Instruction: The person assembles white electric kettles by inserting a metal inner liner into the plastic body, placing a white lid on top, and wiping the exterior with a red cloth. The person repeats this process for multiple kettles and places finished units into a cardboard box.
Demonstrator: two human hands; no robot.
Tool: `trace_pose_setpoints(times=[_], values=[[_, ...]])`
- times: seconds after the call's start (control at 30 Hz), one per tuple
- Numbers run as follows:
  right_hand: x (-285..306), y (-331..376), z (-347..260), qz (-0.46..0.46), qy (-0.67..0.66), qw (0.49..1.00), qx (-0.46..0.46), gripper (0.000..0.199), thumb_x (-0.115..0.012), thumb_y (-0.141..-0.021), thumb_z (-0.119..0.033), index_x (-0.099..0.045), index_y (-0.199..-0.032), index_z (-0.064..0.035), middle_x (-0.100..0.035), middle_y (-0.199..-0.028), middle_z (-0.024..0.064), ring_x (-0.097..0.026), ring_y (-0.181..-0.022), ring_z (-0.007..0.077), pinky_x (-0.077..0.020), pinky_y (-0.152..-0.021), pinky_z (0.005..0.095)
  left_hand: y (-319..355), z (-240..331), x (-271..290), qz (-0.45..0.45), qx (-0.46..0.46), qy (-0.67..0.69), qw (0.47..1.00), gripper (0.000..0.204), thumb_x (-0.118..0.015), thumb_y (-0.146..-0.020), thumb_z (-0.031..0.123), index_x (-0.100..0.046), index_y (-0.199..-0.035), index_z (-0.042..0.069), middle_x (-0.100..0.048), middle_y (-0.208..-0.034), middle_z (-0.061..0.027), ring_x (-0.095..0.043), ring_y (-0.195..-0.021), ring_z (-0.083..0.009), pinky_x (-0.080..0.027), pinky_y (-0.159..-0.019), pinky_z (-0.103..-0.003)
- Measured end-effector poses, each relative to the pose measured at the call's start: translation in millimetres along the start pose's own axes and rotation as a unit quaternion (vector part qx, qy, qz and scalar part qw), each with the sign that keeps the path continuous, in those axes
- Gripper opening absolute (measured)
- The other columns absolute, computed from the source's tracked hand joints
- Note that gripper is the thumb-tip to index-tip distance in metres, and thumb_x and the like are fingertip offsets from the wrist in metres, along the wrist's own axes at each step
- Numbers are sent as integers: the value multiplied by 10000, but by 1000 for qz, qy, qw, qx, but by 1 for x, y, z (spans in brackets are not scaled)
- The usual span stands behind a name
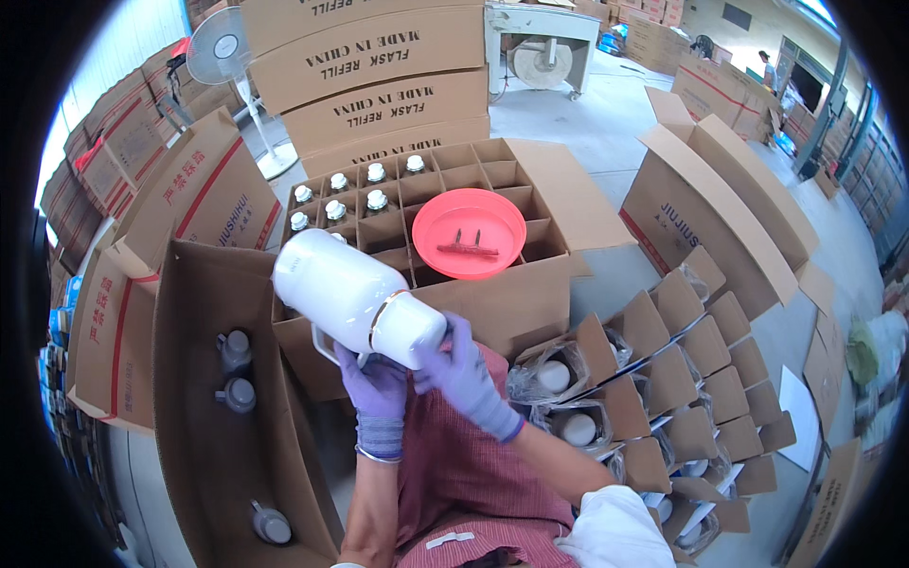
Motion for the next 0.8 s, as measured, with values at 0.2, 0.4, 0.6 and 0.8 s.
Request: trace_pose_setpoints(times=[0.2,0.4,0.6,0.8], values=[[22,-103,50,-260,256,931,-8,387,-543,-961,-402,-617,-1116,-55,-652,-977,116,-670,-798,233,-555,-627,330,-18,51,14,1,-5,-9,1000,499,-435,-1050,395,-438,-1454,103,-522,-1428,-96,-484,-1330,-262,-391,-1125,-448],[63,-248,133,-71,704,705,57,273,-578,-881,-243,-676,-1095,-105,-688,-1047,155,-690,-939,318,-565,-784,454,2,117,3,-12,-137,-417,898,431,-417,-1063,294,-530,-1338,-19,-639,-1234,-136,-639,-1099,-215,-514,-964,-349],[49,-233,88,-80,212,965,-132,208,-585,-861,-171,-652,-996,-28,-669,-904,80,-658,-750,211,-550,-659,377,-3,155,45,13,-89,-561,823,389,-540,-1016,299,-708,-977,-49,-710,-877,-66,-635,-804,-125,-502,-732,-282],[11,-94,-55,-327,134,894,277,224,-585,-836,-130,-560,-1036,-32,-545,-890,108,-588,-721,205,-496,-743,335,-5,149,33,-38,-81,-587,805,425,-503,-1012,314,-701,-946,-56,-715,-846,-85,-649,-768,-135,-509,-726,-290]])
Point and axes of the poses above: each hand's wrist, its own y-axis away from the middle knuckle, its own x-axis out of the back of the hand, z = x × y, the point moved 6 cm from there along -y, towards the middle knuckle
